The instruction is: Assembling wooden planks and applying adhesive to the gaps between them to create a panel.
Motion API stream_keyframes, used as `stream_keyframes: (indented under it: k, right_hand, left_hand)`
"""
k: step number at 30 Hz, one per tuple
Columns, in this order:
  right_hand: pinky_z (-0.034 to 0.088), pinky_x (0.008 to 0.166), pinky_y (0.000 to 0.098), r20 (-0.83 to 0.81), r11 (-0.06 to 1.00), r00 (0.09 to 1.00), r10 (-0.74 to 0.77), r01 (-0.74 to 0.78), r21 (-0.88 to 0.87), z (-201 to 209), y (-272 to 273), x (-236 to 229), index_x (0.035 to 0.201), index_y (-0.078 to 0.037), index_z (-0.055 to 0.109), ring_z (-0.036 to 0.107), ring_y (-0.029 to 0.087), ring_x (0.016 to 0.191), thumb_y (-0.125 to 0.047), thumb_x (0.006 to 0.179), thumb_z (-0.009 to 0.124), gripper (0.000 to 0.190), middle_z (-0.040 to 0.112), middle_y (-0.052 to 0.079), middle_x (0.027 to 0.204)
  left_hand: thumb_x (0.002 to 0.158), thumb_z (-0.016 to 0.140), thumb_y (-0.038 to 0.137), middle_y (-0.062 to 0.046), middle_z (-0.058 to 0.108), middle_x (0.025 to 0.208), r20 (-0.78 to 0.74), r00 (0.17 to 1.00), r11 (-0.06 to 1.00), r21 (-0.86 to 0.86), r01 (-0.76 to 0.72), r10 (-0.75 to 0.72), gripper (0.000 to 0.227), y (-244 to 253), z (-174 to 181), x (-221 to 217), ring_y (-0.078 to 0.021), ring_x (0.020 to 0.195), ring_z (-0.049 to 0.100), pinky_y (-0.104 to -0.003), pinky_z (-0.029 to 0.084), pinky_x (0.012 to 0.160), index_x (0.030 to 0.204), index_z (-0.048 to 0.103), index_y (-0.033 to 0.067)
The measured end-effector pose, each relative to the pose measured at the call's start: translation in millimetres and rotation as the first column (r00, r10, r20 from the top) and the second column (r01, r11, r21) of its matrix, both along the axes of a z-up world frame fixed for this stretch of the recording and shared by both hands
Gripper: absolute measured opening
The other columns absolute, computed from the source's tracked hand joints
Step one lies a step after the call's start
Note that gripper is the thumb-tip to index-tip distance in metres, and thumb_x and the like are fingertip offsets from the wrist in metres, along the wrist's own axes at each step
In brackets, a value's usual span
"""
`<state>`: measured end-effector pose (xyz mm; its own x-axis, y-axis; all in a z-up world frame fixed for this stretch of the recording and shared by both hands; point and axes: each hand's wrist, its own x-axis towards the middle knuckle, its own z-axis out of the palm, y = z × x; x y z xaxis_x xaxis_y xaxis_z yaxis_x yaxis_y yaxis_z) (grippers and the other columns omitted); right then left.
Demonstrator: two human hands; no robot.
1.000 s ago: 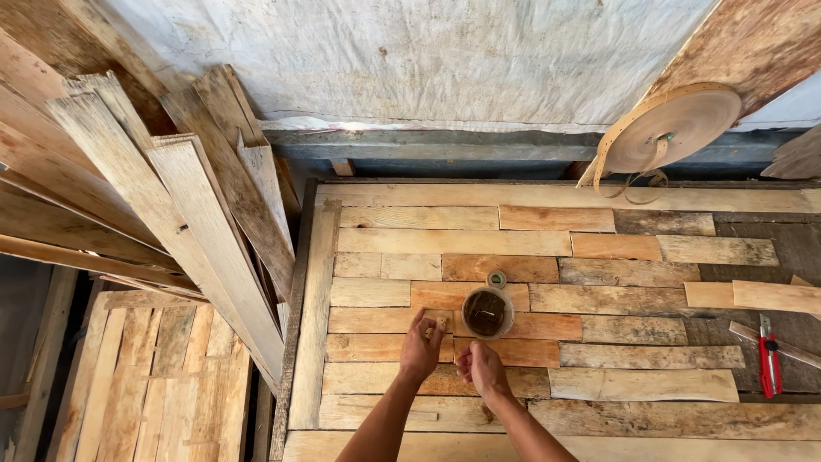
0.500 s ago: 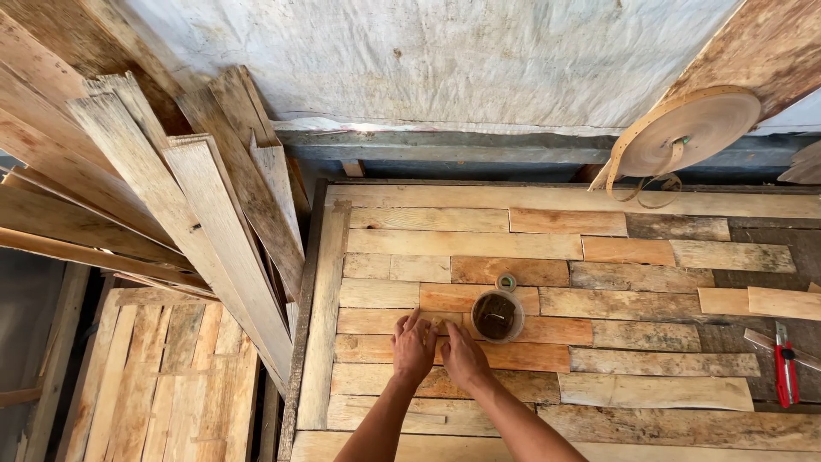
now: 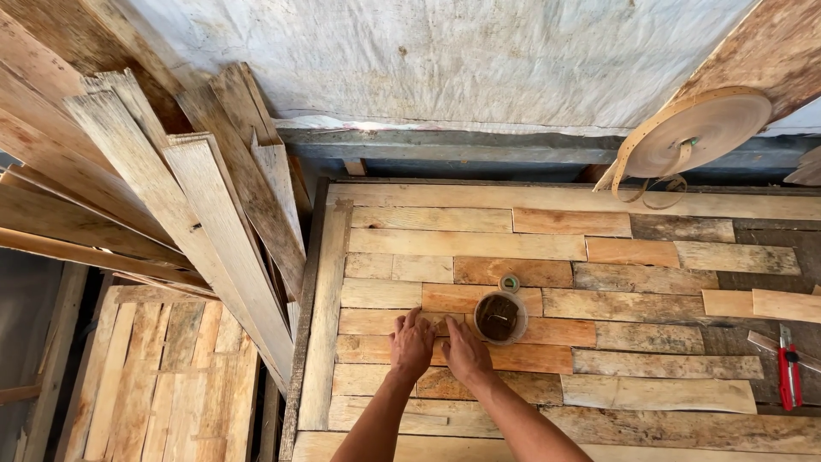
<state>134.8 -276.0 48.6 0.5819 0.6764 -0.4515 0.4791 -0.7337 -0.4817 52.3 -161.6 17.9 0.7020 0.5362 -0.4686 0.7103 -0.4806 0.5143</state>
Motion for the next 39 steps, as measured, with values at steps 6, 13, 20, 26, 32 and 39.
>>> stream_keyframes:
  k: [6, 13, 20, 26, 32, 39]
  right_hand:
    - [0.062, 0.084, 0.0405, 0.019, 0.999, 1.000, 0.010, -0.010, 0.032, -7, -1, 1, 0.151, -0.007, 0.037, 0.068, 0.030, 0.106, -0.015, 0.096, 0.068, 0.063, 0.059, 0.017, 0.130]
    - [0.061, 0.086, 0.0416, 0.016, 0.998, 0.999, 0.033, -0.032, -0.058, 0, 3, 1, 0.155, -0.012, 0.036, 0.065, 0.030, 0.110, -0.018, 0.098, 0.066, 0.064, 0.056, 0.015, 0.132]
    - [0.063, 0.083, 0.0392, 0.145, 0.991, 0.982, 0.125, -0.129, 0.024, -8, 18, 1, 0.151, -0.019, 0.042, 0.063, 0.026, 0.113, -0.020, 0.094, 0.071, 0.064, 0.055, 0.011, 0.129]
    - [0.064, 0.078, 0.0348, 0.282, 0.972, 0.935, 0.216, -0.234, 0.031, -69, 29, 7, 0.153, -0.022, 0.046, 0.064, 0.027, 0.107, 0.001, 0.088, 0.068, 0.072, 0.051, 0.013, 0.132]
    - [0.062, 0.073, 0.0363, 0.158, 0.965, 0.955, 0.249, -0.258, 0.040, -36, 46, 5, 0.145, -0.021, 0.052, 0.065, 0.023, 0.098, -0.012, 0.089, 0.076, 0.062, 0.055, 0.008, 0.119]
    - [0.064, 0.071, 0.0377, 0.157, 0.958, 0.945, 0.287, -0.286, -0.030, -24, 59, 4, 0.141, -0.014, 0.054, 0.068, 0.024, 0.096, -0.009, 0.092, 0.074, 0.053, 0.055, 0.009, 0.121]
  left_hand:
    - [0.108, 0.040, 0.039, -0.002, 0.041, 0.156, -0.013, 1.000, 1.000, -0.003, 0.023, -0.023, 0.037, 8, -18, 1, -0.0248, 0.141, 0.036, -0.058, 0.037, 0.112, 0.121, 0.063, 0.0125]
    - [0.108, 0.039, 0.039, -0.003, 0.038, 0.160, 0.023, 0.999, 0.999, 0.012, 0.037, -0.037, 0.039, 0, -11, -7, -0.0258, 0.146, 0.031, -0.058, 0.035, 0.113, 0.114, 0.065, 0.0109]
    - [0.106, 0.042, 0.037, -0.010, 0.041, 0.157, 0.177, 0.969, 0.980, 0.065, -0.189, 0.175, 0.038, -7, -13, -27, -0.0325, 0.147, 0.031, -0.061, 0.033, 0.114, 0.118, 0.063, 0.0077]
    - [0.108, 0.044, 0.030, -0.024, 0.045, 0.151, 0.324, 0.933, 0.976, 0.094, -0.194, 0.155, 0.034, -2, -37, -33, -0.0417, 0.147, 0.032, -0.056, 0.032, 0.119, 0.112, 0.064, 0.0023]
    - [0.105, 0.048, 0.025, -0.028, 0.047, 0.149, 0.429, 0.880, 0.968, 0.043, -0.246, 0.204, 0.030, 3, -25, -33, -0.0422, 0.146, 0.034, -0.052, 0.036, 0.116, 0.108, 0.064, 0.0000]
    - [0.106, 0.048, 0.027, -0.027, 0.045, 0.150, 0.421, 0.869, 0.958, -0.007, -0.286, 0.262, 0.033, 7, -23, -35, -0.0420, 0.146, 0.032, -0.055, 0.033, 0.117, 0.113, 0.064, -0.0012]
